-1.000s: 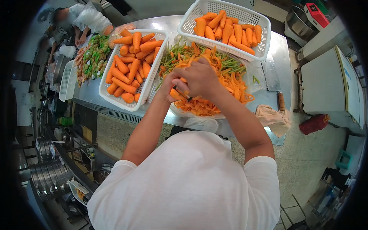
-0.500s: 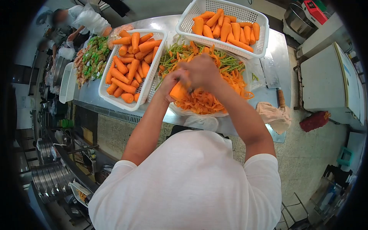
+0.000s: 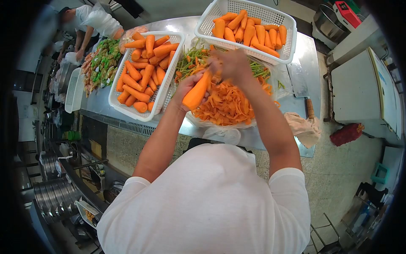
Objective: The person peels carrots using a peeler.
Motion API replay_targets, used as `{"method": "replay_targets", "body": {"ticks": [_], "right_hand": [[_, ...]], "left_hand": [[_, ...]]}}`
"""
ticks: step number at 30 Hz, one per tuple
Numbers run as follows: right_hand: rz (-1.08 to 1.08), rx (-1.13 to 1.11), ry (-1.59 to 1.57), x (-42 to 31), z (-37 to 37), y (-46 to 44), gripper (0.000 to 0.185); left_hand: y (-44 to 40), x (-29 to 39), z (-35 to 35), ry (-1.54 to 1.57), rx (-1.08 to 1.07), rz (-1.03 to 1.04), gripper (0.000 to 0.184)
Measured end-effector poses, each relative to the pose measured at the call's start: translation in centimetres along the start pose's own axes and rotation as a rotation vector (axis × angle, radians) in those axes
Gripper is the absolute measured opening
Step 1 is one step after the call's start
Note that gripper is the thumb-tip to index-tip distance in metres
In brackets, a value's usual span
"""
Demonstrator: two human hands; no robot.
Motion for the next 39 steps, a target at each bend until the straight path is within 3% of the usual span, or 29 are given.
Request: {"method": "replay_targets", "body": {"ticks": [1, 2, 4, 5, 7, 8, 10, 11, 13, 15, 17, 25, 29, 31, 32, 34, 38, 39], "right_hand": [[0.191, -0.049, -0.062, 3.4, 0.1, -0.2, 0.031], [0.188, -0.051, -0.062, 4.0, -0.4, 0.2, 0.031], [0.422, -0.145, 0.039, 5.8, -0.8, 0.2, 0.032], [0.418, -0.152, 0.038, 5.3, -0.3, 0.5, 0.032], [-0.076, 0.0, 0.125, -3.6, -0.9, 1.2, 0.035], [-0.071, 0.006, 0.126, -5.6, -0.7, 1.4, 0.035], [-0.329, -0.015, 0.049, -10.2, -0.1, 2.1, 0.033], [-0.328, -0.013, 0.048, -9.3, -0.3, 1.9, 0.033], [-0.032, -0.102, 0.105, -2.6, -0.6, 0.3, 0.031], [0.26, -0.156, 0.155, 5.4, -0.5, -0.2, 0.034], [0.35, -0.077, 0.096, 10.5, -0.6, 1.4, 0.039], [0.557, -0.153, 0.084, 13.3, -0.4, 6.5, 0.048], [0.688, -0.139, -0.067, 13.2, -0.9, 9.2, 0.051], [0.678, -0.095, -0.115, 12.9, -0.5, 10.2, 0.051], [0.668, -0.038, -0.162, 12.9, -0.8, 10.6, 0.052], [0.711, -0.031, -0.194, 13.2, -1.0, 11.5, 0.053], [0.785, 0.072, -0.356, 11.8, -2.4, 14.1, 0.054], [0.79, 0.08, -0.357, 11.8, -2.6, 14.8, 0.054]], "left_hand": [[0.0, -0.1, 1.0, -0.046, -0.163, -0.036, 0.039], [0.2, -0.1, 1.4, -0.045, -0.163, -0.033, 0.039], [0.5, 0.1, 1.2, -0.098, 0.02, -0.021, 0.041], [0.4, 0.0, 1.0, -0.094, 0.024, -0.016, 0.041], [-0.1, -0.1, 0.8, -0.038, 0.018, 0.008, 0.044], [-0.5, -0.1, 1.9, -0.041, 0.016, 0.001, 0.044], [0.0, 0.6, 2.4, 0.104, 0.37, 0.102, 0.046], [0.3, 0.6, 1.6, 0.101, 0.371, 0.1, 0.046], [0.1, 0.0, 1.8, -0.073, 0.034, -0.046, 0.048], [0.3, -0.2, 2.0, -0.042, -0.043, -0.053, 0.046], [0.5, -0.1, 2.7, -0.016, -0.117, -0.055, 0.044], [0.9, 0.2, 2.0, 0.128, -0.241, -0.021, 0.049], [-2.7, 0.7, -1.6, -0.11, -0.052, -0.155, 0.05], [-5.9, 3.0, -3.0, -0.199, 0.379, 0.11, 0.049], [-7.1, 3.2, -1.3, -0.195, 0.382, 0.119, 0.049], [-8.7, 6.5, 4.6, -0.115, 0.14, 0.472, 0.044], [-6.1, 8.1, 8.4, -0.298, 0.082, 0.448, 0.043], [-4.6, 9.4, 6.7, -0.564, 0.188, 0.434, 0.041]]}}
Point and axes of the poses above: each hand's wrist, its own y-axis away from the middle knuckle, its own z-axis out of the palm, x = y × z, the point moved 8 cm from there along -y, towards the middle knuckle, and after that the axes turned 13 degrees about -x, right-handed, at the moved point
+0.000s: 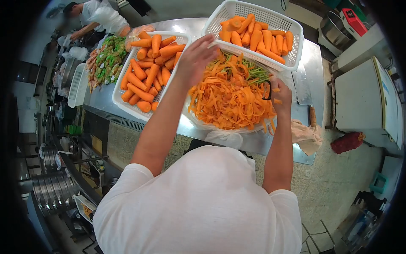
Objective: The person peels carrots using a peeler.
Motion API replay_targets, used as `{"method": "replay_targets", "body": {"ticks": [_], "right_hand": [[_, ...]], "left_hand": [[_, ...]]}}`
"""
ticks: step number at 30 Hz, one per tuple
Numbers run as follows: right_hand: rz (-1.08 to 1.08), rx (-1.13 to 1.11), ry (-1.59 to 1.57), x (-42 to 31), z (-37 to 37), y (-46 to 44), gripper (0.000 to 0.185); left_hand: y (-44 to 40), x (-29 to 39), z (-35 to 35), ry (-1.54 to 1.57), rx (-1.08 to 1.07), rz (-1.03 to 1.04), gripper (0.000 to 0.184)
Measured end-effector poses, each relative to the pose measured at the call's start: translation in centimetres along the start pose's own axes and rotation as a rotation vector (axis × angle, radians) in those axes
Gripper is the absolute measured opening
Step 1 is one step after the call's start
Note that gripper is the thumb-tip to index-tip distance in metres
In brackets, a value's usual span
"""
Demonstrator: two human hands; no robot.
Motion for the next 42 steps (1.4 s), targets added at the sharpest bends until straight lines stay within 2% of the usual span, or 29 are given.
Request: {"method": "replay_targets", "body": {"ticks": [3, 5, 7, 8, 10, 13, 14, 16, 17, 19, 20, 22, 23, 24, 26, 27, 28, 30, 31, 33, 34, 36, 40, 41, 42], "right_hand": [[-0.008, 0.039, -0.027, 1.3, -1.5, 2.0, 0.051], [0.038, 0.047, -0.069, 1.6, -2.2, 2.9, 0.047], [-0.004, 0.054, -0.047, 1.5, -2.3, 3.4, 0.047], [-0.031, 0.06, -0.028, 1.3, -2.4, 3.5, 0.046], [-0.006, 0.045, -0.04, 0.8, -2.0, 3.8, 0.045], [-0.006, 0.025, -0.076, 1.5, -0.7, 3.4, 0.043], [-0.039, 0.026, -0.102, 1.6, -0.3, 3.1, 0.042], [-0.091, 0.04, -0.081, 1.4, 0.2, 2.7, 0.041], [-0.131, 0.053, -0.062, 1.1, 0.3, 2.8, 0.041], [-0.104, 0.03, -0.062, -0.5, 0.0, 3.4, 0.041], [-0.08, 0.002, -0.059, -1.0, 0.1, 3.5, 0.041], [-0.077, -0.003, -0.07, 0.1, 0.1, 3.2, 0.045], [-0.074, -0.006, -0.082, 0.6, 0.1, 3.1, 0.049], [-0.071, -0.007, -0.08, 0.6, 0.1, 3.0, 0.049], [-0.071, -0.005, -0.081, 0.3, -0.1, 3.1, 0.049], [-0.073, -0.008, -0.079, 0.2, -0.1, 2.9, 0.049], [-0.078, -0.024, -0.084, 0.0, 0.1, 2.6, 0.049], [-0.076, -0.044, -0.087, -0.3, 0.4, 2.7, 0.048], [-0.09, -0.057, -0.084, -1.1, 0.7, 2.6, 0.048], [-0.109, -0.068, -0.082, -2.8, 1.4, 2.1, 0.047], [-0.144, -0.06, -0.101, -4.0, 1.9, 2.0, 0.044], [-0.167, -0.037, -0.118, -5.7, 2.4, 1.4, 0.04], [-0.463, -0.081, -0.044, -12.4, 3.9, 1.4, 0.036], [-0.582, -0.082, -0.049, -14.1, 4.0, 1.7, 0.035], [-0.58, -0.077, -0.048, -14.1, 4.2, 1.1, 0.035]], "left_hand": [[1.3, 1.0, -12.2, -0.778, 0.246, 0.068, 0.039], [3.6, 2.7, -19.5, -1.381, 0.452, -0.161, 0.06], [6.3, -0.2, -27.1, -1.569, 0.519, -0.529, 0.078], [7.0, 0.0, -26.5, -1.568, 0.523, -0.525, 0.078], [10.0, -0.5, -25.8, -1.459, 0.601, -0.781, 0.095], [10.1, -0.4, -24.9, -1.467, 0.574, -0.857, 0.094], [10.1, -1.1, -26.1, -1.463, 0.581, -0.853, 0.094], [9.6, -1.6, -29.7, -1.407, 0.669, -0.665, 0.08], [9.5, -1.0, -29.9, -1.41, 0.666, -0.662, 0.08], [10.9, -3.5, -29.6, -0.299, 0.682, -0.668, 0.061], [11.4, -2.4, -28.9, -0.296, 0.684, -0.671, 0.061], [10.8, 0.6, -23.6, 0.173, 0.404, -0.368, 0.048], [10.3, 1.3, -22.4, 0.336, 0.139, -0.187, 0.051], [10.7, 1.6, -19.5, 0.339, 0.14, -0.189, 0.051], [11.4, 5.6, -12.8, 0.137, 0.316, 0.117, 0.059], [11.2, 4.9, -12.8, 0.294, 0.237, 0.085, 0.062], [11.2, 4.8, -13.4, 0.294, 0.239, 0.088, 0.062], [10.4, 4.4, -12.2, 0.449, -0.032, 0.091, 0.06], [10.3, 3.3, -13.5, 0.449, -0.03, 0.093, 0.06], [9.6, -0.6, -14.2, 0.596, -0.175, -0.043, 0.06], [9.6, -0.7, -12.2, 0.596, -0.176, -0.045, 0.06], [10.2, -2.8, -6.9, 0.317, 0.009, -0.199, 0.063], [10.8, -7.6, -0.5, 0.404, -0.171, -0.312, 0.057], [11.0, -8.0, 0.4, 0.22, -0.125, -0.341, 0.056], [11.0, -8.1, 0.7, 0.035, -0.077, -0.363, 0.055]]}}
Point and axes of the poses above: each hand's wrist, its own y-axis away from the middle knuckle, its own z-axis out of the palm, x = y × z, the point moved 8 cm from there along -y, towards the middle knuckle, and after that the axes turned 13 degrees about -x, right-handed, at the moved point
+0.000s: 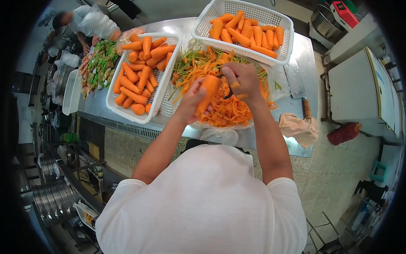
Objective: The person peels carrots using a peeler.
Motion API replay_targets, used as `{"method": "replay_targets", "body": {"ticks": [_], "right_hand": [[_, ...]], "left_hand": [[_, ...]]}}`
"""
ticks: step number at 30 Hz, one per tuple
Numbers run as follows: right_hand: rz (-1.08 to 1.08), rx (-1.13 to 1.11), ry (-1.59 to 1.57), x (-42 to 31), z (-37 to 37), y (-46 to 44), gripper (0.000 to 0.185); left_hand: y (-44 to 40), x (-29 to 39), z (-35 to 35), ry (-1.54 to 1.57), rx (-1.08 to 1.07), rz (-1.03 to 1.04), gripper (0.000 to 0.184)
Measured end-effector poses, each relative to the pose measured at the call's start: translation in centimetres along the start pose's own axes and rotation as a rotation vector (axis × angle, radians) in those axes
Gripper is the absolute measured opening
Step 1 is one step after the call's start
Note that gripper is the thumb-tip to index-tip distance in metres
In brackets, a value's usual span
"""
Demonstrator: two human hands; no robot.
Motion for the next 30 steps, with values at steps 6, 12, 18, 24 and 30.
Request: {"method": "replay_targets", "body": {"ticks": [6, 12, 18, 24, 30], "right_hand": [[0.168, 0.007, 0.076, 7.5, 2.0, -0.7, 0.035], [0.109, -0.152, 0.06, 5.0, 3.7, -2.4, 0.036], [-0.054, -0.19, 0.046, 4.1, 4.6, -3.2, 0.039], [0.089, -0.03, 0.097, 3.7, 2.7, -3.4, 0.043], [0.121, 0.026, 0.063, 7.3, 3.6, -3.2, 0.047]], "left_hand": [[-1.2, -0.1, 2.0, 0.086, -0.059, -0.019, 0.054], [-1.5, -2.2, -0.6, 0.034, 0.024, -0.145, 0.043], [-1.4, -1.1, -1.0, -0.072, 0.096, -0.09, 0.042], [-1.7, -0.9, -1.3, 0.148, 0.032, -0.05, 0.047], [-2.0, -0.6, -1.1, 0.216, -0.076, -0.014, 0.051]]}}
Point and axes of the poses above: each hand's wrist, its own y-axis away from the middle knuckle, its own z-axis out of the palm, x = y × z, the point moved 8 cm from there along -y, towards the middle knuckle, and after that the axes turned 13 degrees about -x, right-handed, at the moved point
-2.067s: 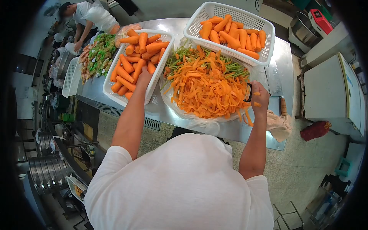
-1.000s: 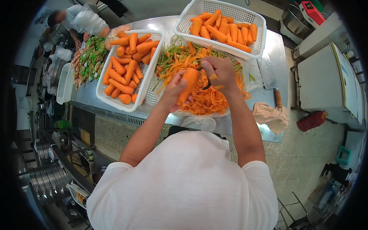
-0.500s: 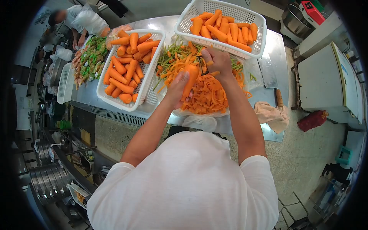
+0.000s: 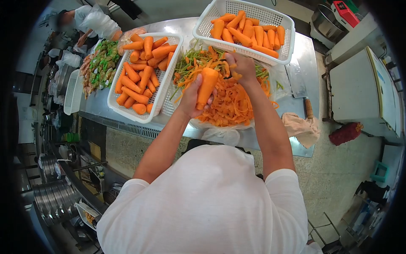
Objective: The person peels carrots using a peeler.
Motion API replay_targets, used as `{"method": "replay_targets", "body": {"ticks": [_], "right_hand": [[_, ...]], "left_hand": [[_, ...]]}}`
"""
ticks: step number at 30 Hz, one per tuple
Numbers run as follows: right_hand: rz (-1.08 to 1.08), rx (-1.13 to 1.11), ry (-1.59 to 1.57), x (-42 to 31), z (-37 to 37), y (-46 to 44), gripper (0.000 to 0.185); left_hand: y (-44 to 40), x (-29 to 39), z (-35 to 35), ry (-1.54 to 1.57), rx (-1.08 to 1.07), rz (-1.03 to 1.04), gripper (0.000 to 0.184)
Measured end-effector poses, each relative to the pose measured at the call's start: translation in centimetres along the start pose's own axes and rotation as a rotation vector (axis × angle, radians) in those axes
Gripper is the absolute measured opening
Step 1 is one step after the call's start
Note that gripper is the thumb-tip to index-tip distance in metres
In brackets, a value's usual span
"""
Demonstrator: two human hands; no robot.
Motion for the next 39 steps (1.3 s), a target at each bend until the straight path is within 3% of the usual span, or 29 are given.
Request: {"method": "replay_targets", "body": {"ticks": [4, 8, 10, 12, 14, 18, 20, 21, 24, 25, 27, 31, 35, 37, 39], "right_hand": [[-0.016, -0.127, -0.139, -3.1, -0.2, 0.0, 0.046], [-0.052, -0.039, 0.221, -1.5, -0.1, -0.2, 0.043], [0.044, -0.028, -0.079, -2.7, -1.0, 0.5, 0.042], [-0.064, -0.065, -0.103, -2.2, 0.3, -0.1, 0.043], [0.022, -0.132, -0.177, -0.2, 1.7, 0.1, 0.045], [0.152, -0.115, -0.091, -1.6, -0.4, 0.0, 0.048], [-0.065, -0.175, -0.172, -4.1, 0.5, 0.7, 0.05], [-0.119, -0.198, -0.06, -2.3, 1.5, 0.2, 0.05], [0.056, -0.034, 0.211, 0.4, 0.3, 0.0, 0.049], [0.047, -0.037, 0.209, -1.1, -0.3, -0.3, 0.049], [0.047, -0.084, -0.094, -3.1, -0.9, 0.8, 0.046], [-0.035, -0.169, -0.142, -2.5, 0.8, 1.1, 0.044], [0.06, -0.05, -0.025, -2.2, -0.3, 1.2, 0.044], [-0.306, -0.07, 0.095, -4.4, 0.4, 0.6, 0.044], [-0.163, -0.043, 0.158, -2.7, -0.2, 0.5, 0.044]], "left_hand": [[0.2, 1.5, 1.0, -0.256, 0.127, 0.038, 0.047], [-0.6, 1.4, 0.5, -0.152, 0.096, 0.025, 0.048], [-0.3, 0.7, 1.1, 0.006, 0.12, -0.004, 0.048], [-0.4, -0.4, -0.6, -0.026, 0.113, -0.068, 0.047], [-0.3, -1.0, -0.9, -0.073, 0.094, -0.135, 0.046], [-0.3, 1.1, -0.1, -0.222, 0.148, -0.012, 0.047], [0.2, 1.1, 0.0, -0.297, 0.18, 0.025, 0.048], [-0.2, 1.1, -0.2, -0.262, 0.154, 0.022, 0.047], [-0.5, 1.0, 0.6, -0.131, 0.164, 0.015, 0.045], [-0.4, 0.9, 0.6, -0.026, 0.204, 0.01, 0.043], [-0.2, 0.1, -0.9, -0.024, 0.202, -0.055, 0.048], [-0.8, 0.1, -1.1, -0.159, 0.147, -0.133, 0.05], [0.4, 1.0, -0.1, -0.274, 0.217, -0.018, 0.047], [-0.4, 1.5, 0.1, -0.251, 0.166, -0.017, 0.046], [-0.3, 1.3, 0.4, -0.238, 0.137, -0.015, 0.047]]}}
Point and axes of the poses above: each hand's wrist, its own y-axis away from the middle knuckle, its own z-axis out of the palm, x = y × z, the point moved 8 cm from there along -y, towards the middle knuckle, and after that the axes turned 13 degrees about -x, right-handed, at the moved point
